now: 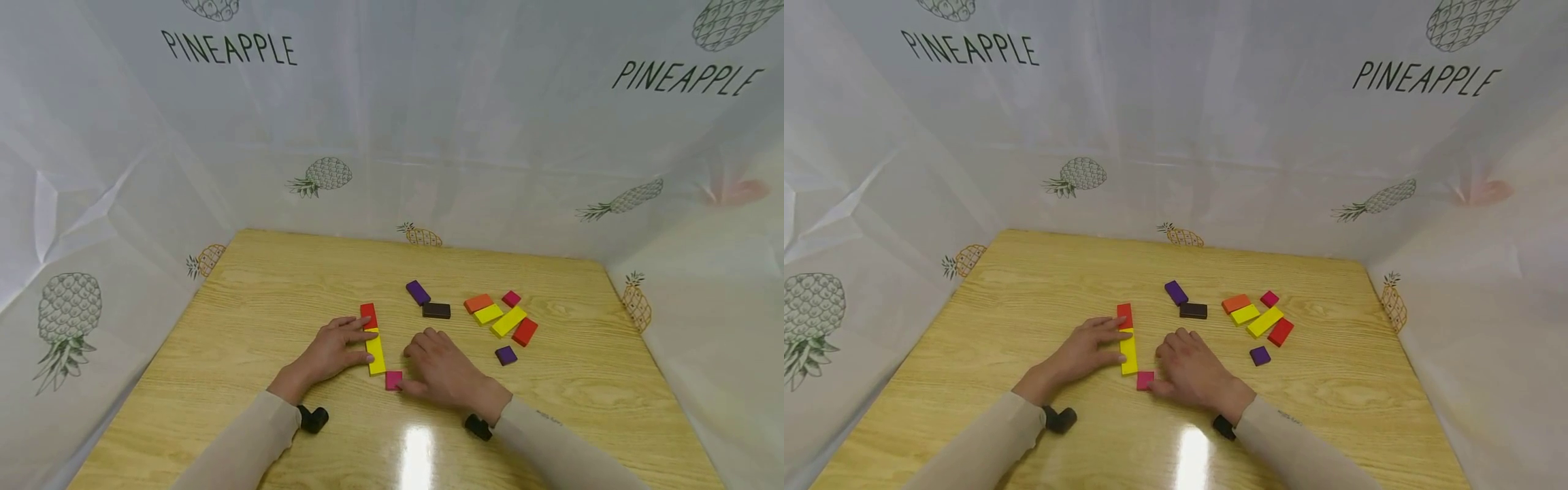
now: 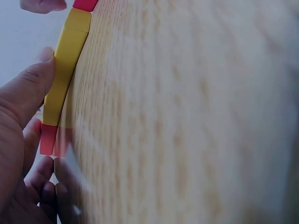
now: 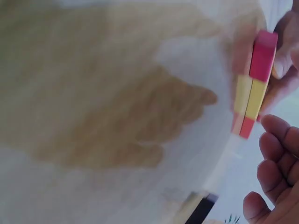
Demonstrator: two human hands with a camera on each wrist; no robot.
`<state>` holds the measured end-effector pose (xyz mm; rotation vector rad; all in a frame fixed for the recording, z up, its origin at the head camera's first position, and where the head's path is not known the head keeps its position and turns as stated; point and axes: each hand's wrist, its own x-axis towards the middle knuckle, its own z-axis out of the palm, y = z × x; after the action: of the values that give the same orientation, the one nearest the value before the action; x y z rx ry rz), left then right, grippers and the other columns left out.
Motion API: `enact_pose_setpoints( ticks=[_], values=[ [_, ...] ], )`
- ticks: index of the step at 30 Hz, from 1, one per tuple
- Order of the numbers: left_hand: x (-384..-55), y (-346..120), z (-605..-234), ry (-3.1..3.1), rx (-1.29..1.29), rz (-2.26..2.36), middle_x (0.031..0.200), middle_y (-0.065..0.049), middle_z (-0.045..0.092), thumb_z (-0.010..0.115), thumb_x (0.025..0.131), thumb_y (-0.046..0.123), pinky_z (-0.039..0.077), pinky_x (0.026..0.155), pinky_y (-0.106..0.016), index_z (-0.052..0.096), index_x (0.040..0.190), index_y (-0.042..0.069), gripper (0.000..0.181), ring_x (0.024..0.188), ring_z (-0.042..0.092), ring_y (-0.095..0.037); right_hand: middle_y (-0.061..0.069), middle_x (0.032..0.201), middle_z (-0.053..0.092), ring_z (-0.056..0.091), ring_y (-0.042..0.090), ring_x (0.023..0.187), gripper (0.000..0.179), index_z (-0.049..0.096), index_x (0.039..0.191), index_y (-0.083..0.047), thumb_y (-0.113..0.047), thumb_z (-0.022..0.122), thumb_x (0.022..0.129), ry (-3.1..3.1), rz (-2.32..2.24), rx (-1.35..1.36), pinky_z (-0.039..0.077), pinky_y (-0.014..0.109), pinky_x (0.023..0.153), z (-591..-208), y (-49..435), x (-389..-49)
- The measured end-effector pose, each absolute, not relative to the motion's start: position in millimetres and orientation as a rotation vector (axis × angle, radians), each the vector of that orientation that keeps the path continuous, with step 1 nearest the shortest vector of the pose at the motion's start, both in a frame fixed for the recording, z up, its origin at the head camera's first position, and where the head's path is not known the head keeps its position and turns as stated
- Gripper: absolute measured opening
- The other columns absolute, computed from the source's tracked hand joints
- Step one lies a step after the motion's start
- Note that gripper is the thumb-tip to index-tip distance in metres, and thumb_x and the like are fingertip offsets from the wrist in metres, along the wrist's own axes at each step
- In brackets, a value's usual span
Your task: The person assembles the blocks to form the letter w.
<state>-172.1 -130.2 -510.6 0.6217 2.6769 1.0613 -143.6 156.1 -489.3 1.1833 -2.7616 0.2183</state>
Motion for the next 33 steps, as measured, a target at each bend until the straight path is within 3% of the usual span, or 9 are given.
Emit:
enact_pose_setpoints(
  ticks=[7, 15, 33],
  values=[
    [-172.3, -129.8, -510.2, 2.685, 0.631, 1.045, 0.165, 0.002, 0.047, 0.079, 0.095, 0.041, 0.02, 0.126, -0.067, 0.072, 0.139, 0.025, 0.047, 0.157, 0.033, -0.033, 0.005, 0.118, 0.067, 0.054, 0.024, 0.106, 0.048, 0.07, 0.122, -0.009, -0.051, 0.071, 0.098, -2.768, 0.212, 1.046, 0.05, 0.042, 0.096, -484.8, 175.1, -167.8],
    [-171.8, -130.5, -510.8, 2.676, 0.653, 1.051, 0.165, 0.001, 0.047, 0.078, 0.095, 0.041, 0.02, 0.125, -0.067, 0.072, 0.139, 0.023, 0.048, 0.157, 0.032, -0.034, 0.016, 0.114, 0.067, 0.057, 0.034, 0.102, 0.048, 0.069, 0.121, 0.002, -0.037, 0.077, 0.095, -2.684, 0.137, 0.926, 0.051, 0.046, 0.09, -482.0, 194.8, -201.8],
    [-171.6, -131.9, -512.1, 2.652, 0.651, 1.078, 0.166, 0.002, 0.046, 0.079, 0.095, 0.043, 0.018, 0.125, -0.067, 0.072, 0.14, 0.024, 0.05, 0.157, 0.031, -0.033, 0.015, 0.116, 0.065, 0.054, 0.034, 0.104, 0.042, 0.069, 0.128, -0.003, -0.031, 0.073, 0.097, -2.847, -0.011, 0.845, 0.048, 0.05, 0.089, -492.7, 195.3, -221.3]
  ],
)
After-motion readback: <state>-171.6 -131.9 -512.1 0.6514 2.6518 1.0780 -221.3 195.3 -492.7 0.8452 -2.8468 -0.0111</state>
